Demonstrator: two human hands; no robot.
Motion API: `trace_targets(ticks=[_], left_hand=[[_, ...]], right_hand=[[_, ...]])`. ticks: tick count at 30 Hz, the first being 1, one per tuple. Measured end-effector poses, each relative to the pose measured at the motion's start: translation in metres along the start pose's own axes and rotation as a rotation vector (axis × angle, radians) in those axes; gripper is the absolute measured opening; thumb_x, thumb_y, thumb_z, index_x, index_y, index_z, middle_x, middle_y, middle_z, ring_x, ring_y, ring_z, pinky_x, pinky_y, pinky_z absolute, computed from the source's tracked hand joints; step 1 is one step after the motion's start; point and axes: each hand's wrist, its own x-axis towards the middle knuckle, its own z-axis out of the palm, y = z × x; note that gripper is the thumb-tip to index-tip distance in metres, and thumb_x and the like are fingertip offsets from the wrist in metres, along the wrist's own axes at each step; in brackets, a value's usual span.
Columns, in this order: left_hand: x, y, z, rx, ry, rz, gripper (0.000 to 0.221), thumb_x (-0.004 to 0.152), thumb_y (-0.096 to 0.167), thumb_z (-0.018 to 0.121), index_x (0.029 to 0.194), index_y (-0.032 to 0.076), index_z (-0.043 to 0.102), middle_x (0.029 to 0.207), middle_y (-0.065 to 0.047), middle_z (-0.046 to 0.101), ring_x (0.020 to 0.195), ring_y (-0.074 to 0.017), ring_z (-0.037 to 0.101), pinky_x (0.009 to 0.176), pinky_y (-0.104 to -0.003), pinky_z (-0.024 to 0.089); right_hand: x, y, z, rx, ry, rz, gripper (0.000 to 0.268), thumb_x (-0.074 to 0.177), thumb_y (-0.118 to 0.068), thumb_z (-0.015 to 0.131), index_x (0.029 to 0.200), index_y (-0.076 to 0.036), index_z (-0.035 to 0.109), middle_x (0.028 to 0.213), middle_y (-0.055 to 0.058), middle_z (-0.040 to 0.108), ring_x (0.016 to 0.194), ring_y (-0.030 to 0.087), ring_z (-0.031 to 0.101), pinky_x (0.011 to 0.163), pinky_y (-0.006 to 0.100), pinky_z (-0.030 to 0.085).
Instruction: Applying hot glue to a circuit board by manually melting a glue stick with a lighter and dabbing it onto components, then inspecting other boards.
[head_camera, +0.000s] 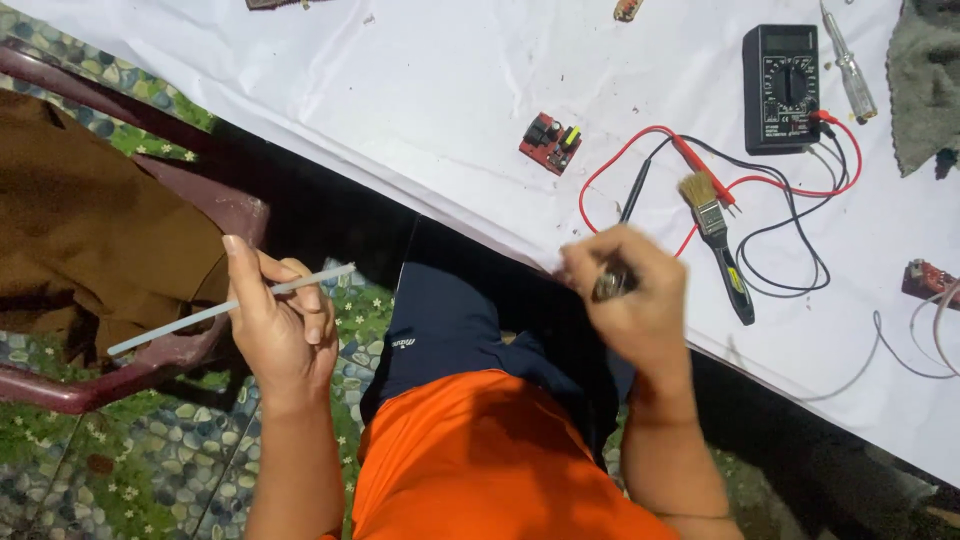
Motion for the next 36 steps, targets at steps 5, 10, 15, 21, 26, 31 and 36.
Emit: trace_targets(ticks=[5,10,15,21,26,31,36], left_hand=[[-0.005,-0.003,0.009,0.046,0.000,0.038,0.049,0.113,0.043,0.041,0.079,0.009,0.050,0.050,-0.013,0.047,0.022,-0.0104,0.031,0.025,-0.019,0.024],[-0.008,-0.005,0.014,0.081,-0.012,0.089,0.051,0.114,0.040,0.040,0.076,0.008,0.051,0.048,-0.013,0.048,0.022,-0.0095,0.033,0.025,-0.019,0.023],[-0.007,-0.004,0.011,0.097,0.018,0.112,0.051,0.115,0.038,0.041,0.076,0.006,0.051,0.049,-0.015,0.049,0.022,-0.0107,0.032,0.025,-0.019,0.022],[-0.004,-0.008,0.011,0.081,0.003,0.110,0.052,0.115,0.037,0.040,0.075,0.006,0.051,0.048,-0.016,0.048,0.021,-0.0104,0.031,0.025,-0.020,0.022],[-0.003,-0.008,0.013,0.077,-0.006,0.105,0.052,0.116,0.034,0.040,0.074,0.005,0.051,0.047,-0.016,0.049,0.021,-0.0103,0.032,0.025,-0.019,0.023],[-0.005,-0.010,0.014,0.093,-0.001,0.083,0.054,0.115,0.038,0.040,0.073,0.006,0.052,0.048,-0.015,0.050,0.022,-0.0103,0.031,0.026,-0.020,0.022],[-0.003,-0.015,0.015,0.113,-0.016,0.074,0.054,0.115,0.037,0.040,0.074,0.005,0.054,0.048,-0.016,0.051,0.022,-0.0100,0.032,0.026,-0.020,0.024]], right_hand=[[0.041,0.018,-0.009,-0.391,0.061,-0.246,0.032,0.094,-0.014,0.087,0.116,0.001,0.070,0.083,0.017,0.063,0.069,0.038,0.060,0.069,0.046,0.048],[0.059,0.027,0.013,-0.455,-0.003,-0.261,0.046,0.090,-0.017,0.087,0.127,0.000,0.066,0.091,0.016,0.060,0.085,0.042,0.065,0.079,0.052,0.053],[0.060,0.036,0.015,-0.478,0.052,-0.217,0.027,0.092,-0.018,0.088,0.106,-0.002,0.071,0.085,0.012,0.061,0.078,0.039,0.068,0.073,0.047,0.055],[0.065,0.042,0.004,-0.399,0.009,-0.154,0.045,0.085,-0.022,0.095,0.119,-0.005,0.070,0.091,0.012,0.063,0.084,0.035,0.068,0.075,0.044,0.054],[0.065,0.026,0.008,-0.404,-0.015,-0.141,0.047,0.082,-0.018,0.096,0.119,-0.002,0.072,0.091,0.014,0.064,0.083,0.035,0.068,0.074,0.044,0.053],[0.063,0.024,0.011,-0.372,0.003,-0.124,0.046,0.079,-0.020,0.099,0.110,-0.001,0.071,0.086,0.013,0.063,0.075,0.032,0.065,0.068,0.041,0.051],[0.061,0.021,0.010,-0.368,0.023,-0.097,0.043,0.075,-0.016,0.101,0.104,-0.001,0.072,0.083,0.014,0.065,0.073,0.033,0.066,0.064,0.040,0.051]])
